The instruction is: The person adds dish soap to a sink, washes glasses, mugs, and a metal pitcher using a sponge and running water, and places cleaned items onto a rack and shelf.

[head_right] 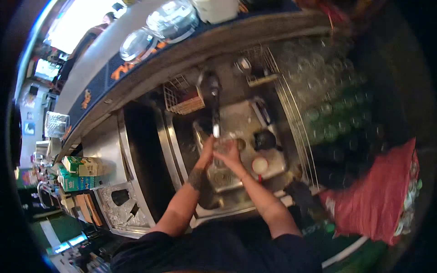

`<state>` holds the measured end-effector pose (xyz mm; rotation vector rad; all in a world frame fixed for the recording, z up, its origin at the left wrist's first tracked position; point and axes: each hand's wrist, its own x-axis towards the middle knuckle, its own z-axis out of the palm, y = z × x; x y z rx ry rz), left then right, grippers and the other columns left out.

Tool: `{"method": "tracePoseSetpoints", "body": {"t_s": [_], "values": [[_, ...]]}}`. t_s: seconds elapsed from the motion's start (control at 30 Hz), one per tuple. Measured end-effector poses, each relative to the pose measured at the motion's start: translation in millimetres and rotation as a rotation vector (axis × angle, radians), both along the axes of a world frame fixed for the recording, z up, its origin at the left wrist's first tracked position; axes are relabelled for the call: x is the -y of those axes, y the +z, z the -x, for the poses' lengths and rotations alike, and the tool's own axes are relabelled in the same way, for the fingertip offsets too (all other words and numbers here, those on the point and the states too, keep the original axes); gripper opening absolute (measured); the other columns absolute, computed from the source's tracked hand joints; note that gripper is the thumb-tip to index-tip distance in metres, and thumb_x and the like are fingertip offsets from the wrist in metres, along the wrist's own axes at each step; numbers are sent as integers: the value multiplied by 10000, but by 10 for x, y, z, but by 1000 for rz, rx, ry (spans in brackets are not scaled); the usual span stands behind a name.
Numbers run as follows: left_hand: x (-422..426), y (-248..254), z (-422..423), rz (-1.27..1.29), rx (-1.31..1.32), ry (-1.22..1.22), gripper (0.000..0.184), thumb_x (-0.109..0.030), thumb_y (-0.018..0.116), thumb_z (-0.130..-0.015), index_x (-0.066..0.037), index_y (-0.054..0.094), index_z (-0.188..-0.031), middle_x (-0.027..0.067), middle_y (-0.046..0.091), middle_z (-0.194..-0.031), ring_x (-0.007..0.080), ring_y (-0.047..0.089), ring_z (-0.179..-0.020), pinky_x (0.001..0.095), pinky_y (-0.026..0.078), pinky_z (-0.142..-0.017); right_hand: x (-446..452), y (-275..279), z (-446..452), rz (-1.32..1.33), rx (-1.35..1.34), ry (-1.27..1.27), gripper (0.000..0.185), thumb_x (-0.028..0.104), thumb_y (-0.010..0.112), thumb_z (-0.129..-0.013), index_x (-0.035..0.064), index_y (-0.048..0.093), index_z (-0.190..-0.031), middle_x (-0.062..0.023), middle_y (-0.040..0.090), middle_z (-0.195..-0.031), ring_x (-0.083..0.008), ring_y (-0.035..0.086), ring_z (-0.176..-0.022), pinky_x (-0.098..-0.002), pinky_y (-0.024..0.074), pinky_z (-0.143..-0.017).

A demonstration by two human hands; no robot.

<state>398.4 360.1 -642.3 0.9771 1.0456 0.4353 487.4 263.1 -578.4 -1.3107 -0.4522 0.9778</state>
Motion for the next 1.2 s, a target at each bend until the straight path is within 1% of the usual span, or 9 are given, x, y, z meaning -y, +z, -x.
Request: {"method": "tracePoseSetpoints", "body": {"t_s": [0.23,0.27,0.33,0.5,0.57,0.73,0.97,1.1,1.2], "values": [[151,625,59,991,393,47,815,-568,603,-768,-54,336,-1341,99,491,-1195,220,408,-1192,400,356,-987,-158,-128,14,36,508,-58,897,129,846,-565,12,305,-1272,-155,468,-1185,-267,466,-1112,-381,385,-948],[125,598,54,955,419,65,815,-568,603,-768,-54,336,-1341,99,491,-1195,220,408,-1192,400,356,-987,-106,-56,42,99,572,-32,917,129,846,-562,11,298,-1288,-159,464,-1189,-270,456,-1122,-385,382,-950],[281,415,104,-271,398,-81,755,-445,691,-733,-42,386,-1294,95,507,-1137,222,486,-1097,359,389,-964,-18,-190,39,-27,327,44,841,93,796,-595,3,321,-1283,-183,458,-1193,-309,444,-1141,-388,380,-954],[55,219,5,-442,543,-5,541,-313,687,-759,-38,488,-1180,63,546,-1039,206,548,-976,335,427,-909,177,390,-174,-10,1102,230,524,72,631,-713,-11,434,-1192,-192,481,-1165,-358,450,-1136,-380,383,-950],[-31,221,-117,292,454,48,380,-247,662,-783,-47,539,-1082,56,570,-982,193,563,-930,334,459,-831,175,262,-316,17,1514,650,395,44,547,-753,-13,481,-1138,-196,493,-1163,-364,466,-1129,-367,381,-957],[111,-400,-395,349,229,178,145,-193,590,-841,-75,584,-926,39,599,-857,158,574,-787,319,480,-637,-271,-170,-363,108,1022,792,273,61,500,-807,-17,516,-1068,-162,554,-1078,-314,522,-1053,-359,419,-905],[34,-338,-131,608,397,58,236,-264,588,-856,-73,584,-995,35,598,-899,154,566,-764,296,473,-599,-299,-524,85,291,-513,127,318,89,486,-821,26,532,-1130,-163,572,-1076,-288,537,-1062,-371,442,-872],[-98,-232,-29,529,232,82,311,-305,570,-874,-58,586,-1062,25,596,-940,145,572,-788,286,477,-619,154,-218,174,-196,434,389,269,94,504,-834,55,554,-1095,-67,599,-1061,-216,535,-1028,-307,420,-895],[60,-464,-46,337,221,16,352,-328,546,-890,-49,581,-1102,19,597,-964,134,571,-821,285,478,-653,180,-281,154,-155,472,501,306,80,509,-816,40,548,-1117,-78,597,-1077,-214,537,-1038,-305,429,-886]]}}
